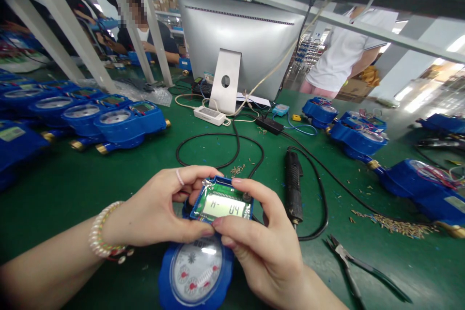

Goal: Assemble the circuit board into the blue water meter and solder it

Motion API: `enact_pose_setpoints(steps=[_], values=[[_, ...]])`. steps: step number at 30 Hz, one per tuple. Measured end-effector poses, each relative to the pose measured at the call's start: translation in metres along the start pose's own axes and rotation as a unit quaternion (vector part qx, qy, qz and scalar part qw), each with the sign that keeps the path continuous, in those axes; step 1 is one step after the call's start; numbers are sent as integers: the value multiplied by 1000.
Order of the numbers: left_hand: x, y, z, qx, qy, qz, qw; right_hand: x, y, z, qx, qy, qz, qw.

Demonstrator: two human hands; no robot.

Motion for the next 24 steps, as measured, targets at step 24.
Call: enact_pose_setpoints(steps=[24], values=[[3, -1, -2, -12, -32, 17, 999, 6, 2, -2, 4, -33, -5, 999]])
Point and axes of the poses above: each hand's wrist, its own z-axis away from the middle knuckle, its own x-axis out of the palm, y = z × x, the point moved 10 cm from there along -z, towards the middle knuckle, and after that the axes turned 7 degrees about -x, right-handed, at the moved point
